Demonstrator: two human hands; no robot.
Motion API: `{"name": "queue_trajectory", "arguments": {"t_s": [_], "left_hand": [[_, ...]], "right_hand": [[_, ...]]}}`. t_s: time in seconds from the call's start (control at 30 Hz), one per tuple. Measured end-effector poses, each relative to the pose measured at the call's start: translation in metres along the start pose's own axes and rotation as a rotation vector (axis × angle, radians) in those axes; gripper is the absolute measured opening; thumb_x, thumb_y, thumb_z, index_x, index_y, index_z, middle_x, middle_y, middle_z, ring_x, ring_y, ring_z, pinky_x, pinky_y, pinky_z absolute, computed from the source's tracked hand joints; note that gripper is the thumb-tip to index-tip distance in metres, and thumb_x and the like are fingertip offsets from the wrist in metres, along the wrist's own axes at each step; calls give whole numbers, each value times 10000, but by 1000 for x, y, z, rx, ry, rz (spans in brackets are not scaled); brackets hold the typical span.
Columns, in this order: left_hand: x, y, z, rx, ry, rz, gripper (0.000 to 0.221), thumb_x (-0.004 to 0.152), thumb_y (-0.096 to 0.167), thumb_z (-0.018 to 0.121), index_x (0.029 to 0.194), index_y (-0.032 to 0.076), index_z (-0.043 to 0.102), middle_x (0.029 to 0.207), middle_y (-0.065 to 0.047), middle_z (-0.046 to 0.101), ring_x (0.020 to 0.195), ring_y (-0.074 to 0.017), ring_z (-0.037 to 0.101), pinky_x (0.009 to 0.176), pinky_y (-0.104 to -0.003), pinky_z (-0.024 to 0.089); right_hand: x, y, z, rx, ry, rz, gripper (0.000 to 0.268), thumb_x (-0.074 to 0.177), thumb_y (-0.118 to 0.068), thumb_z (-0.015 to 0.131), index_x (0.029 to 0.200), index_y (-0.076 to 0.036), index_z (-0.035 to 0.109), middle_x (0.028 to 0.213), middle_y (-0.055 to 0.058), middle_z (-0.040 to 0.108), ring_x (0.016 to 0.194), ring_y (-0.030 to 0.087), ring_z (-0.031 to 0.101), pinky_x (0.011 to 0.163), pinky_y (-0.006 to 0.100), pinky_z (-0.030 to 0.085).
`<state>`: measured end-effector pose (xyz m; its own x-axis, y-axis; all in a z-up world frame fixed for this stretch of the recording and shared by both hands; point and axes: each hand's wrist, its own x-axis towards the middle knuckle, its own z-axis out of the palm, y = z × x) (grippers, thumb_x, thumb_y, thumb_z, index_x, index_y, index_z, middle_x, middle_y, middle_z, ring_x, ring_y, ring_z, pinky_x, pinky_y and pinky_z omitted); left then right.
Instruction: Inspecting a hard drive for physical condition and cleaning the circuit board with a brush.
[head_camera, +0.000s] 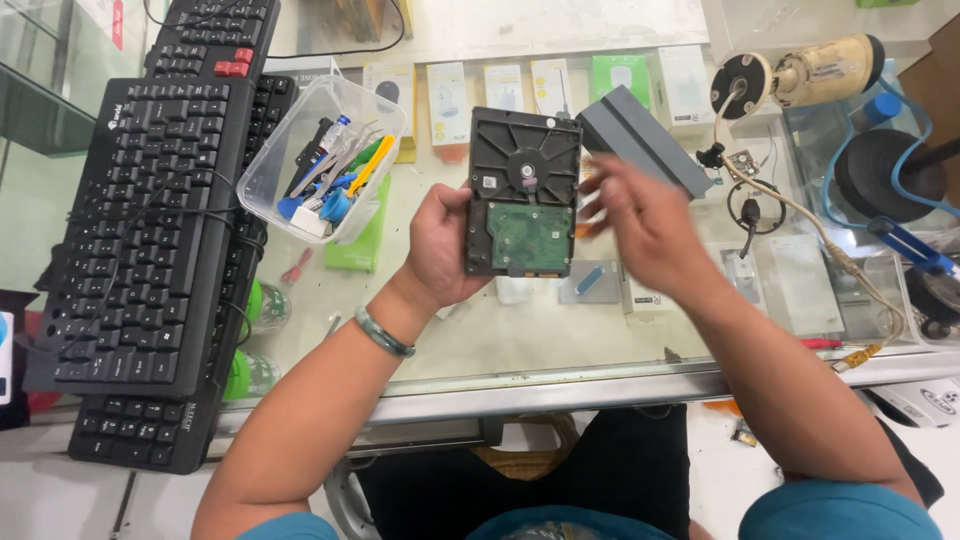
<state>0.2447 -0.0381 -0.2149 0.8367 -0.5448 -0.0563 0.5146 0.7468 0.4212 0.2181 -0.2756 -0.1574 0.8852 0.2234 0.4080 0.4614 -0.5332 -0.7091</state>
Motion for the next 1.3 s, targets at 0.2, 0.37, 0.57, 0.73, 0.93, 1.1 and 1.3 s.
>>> {"name": "queue_trajectory", "arguments": {"t_s": [0.2, 0.37, 0.57, 0.73, 0.93, 1.1, 1.3], "left_hand": [[-2, 4, 4, 148, 82, 115, 689, 811, 244, 445, 1493, 169, 511, 1244, -172, 673, 1082, -334, 691, 900, -474, 616], [2, 15, 8, 452, 122, 324, 438, 950, 209, 416, 1338, 154, 609, 1176, -71, 669, 1129, -208, 648, 1025, -389, 560], [0, 20, 4, 511, 101, 306, 389, 1044, 307, 387, 1284, 143, 645, 1136, -71, 657, 1097, -226, 663, 1036, -431, 549], [-8, 22, 24, 454, 77, 290, 667, 1032, 648, 339, 1312, 105, 609, 1141, -64, 646, 1149, -240, 678, 1074, -435, 540], [-4, 21, 14, 424, 76, 265, 735, 1024, 681, 341, 1390, 78, 547, 1223, -88, 624, 1219, -280, 654, 1110, -468, 525], [-7, 21, 23, 370, 78, 252, 765, 1008, 695, 366, 1441, 76, 486, 1255, -106, 603, 1249, -308, 632, 1127, -504, 507], [-11, 21, 34, 314, 90, 218, 811, 978, 718, 384, 1487, 88, 413, 1281, -149, 595, 1259, -346, 618, 1124, -551, 506]], "right_hand": [[-4, -16, 19, 739, -192, 368, 549, 1049, -96, 389, 1586, -24, 305, 1334, 264, 606, 1122, 357, 689, 881, 513, 629], [-6, -3, 17, 718, -154, 301, 610, 1002, 46, 506, 1583, -25, 334, 1320, 257, 637, 1112, 324, 689, 864, 477, 633], [0, -9, 19, 655, -160, 306, 562, 1012, 40, 488, 1558, 3, 358, 1318, 300, 629, 1126, 371, 690, 872, 501, 631], [1, -6, 22, 711, -161, 340, 568, 999, 57, 496, 1551, 11, 373, 1286, 295, 641, 1096, 380, 702, 846, 485, 641], [-1, 3, 23, 763, -155, 362, 563, 1003, 37, 506, 1550, 19, 376, 1279, 295, 646, 1096, 371, 703, 819, 467, 650], [-2, 10, 22, 795, -152, 385, 556, 1003, 22, 513, 1544, 20, 385, 1265, 288, 651, 1087, 354, 706, 808, 442, 653], [-8, 40, 25, 824, -131, 415, 543, 1010, 4, 529, 1538, 27, 403, 1251, 270, 658, 1082, 327, 707, 804, 415, 652]]}}
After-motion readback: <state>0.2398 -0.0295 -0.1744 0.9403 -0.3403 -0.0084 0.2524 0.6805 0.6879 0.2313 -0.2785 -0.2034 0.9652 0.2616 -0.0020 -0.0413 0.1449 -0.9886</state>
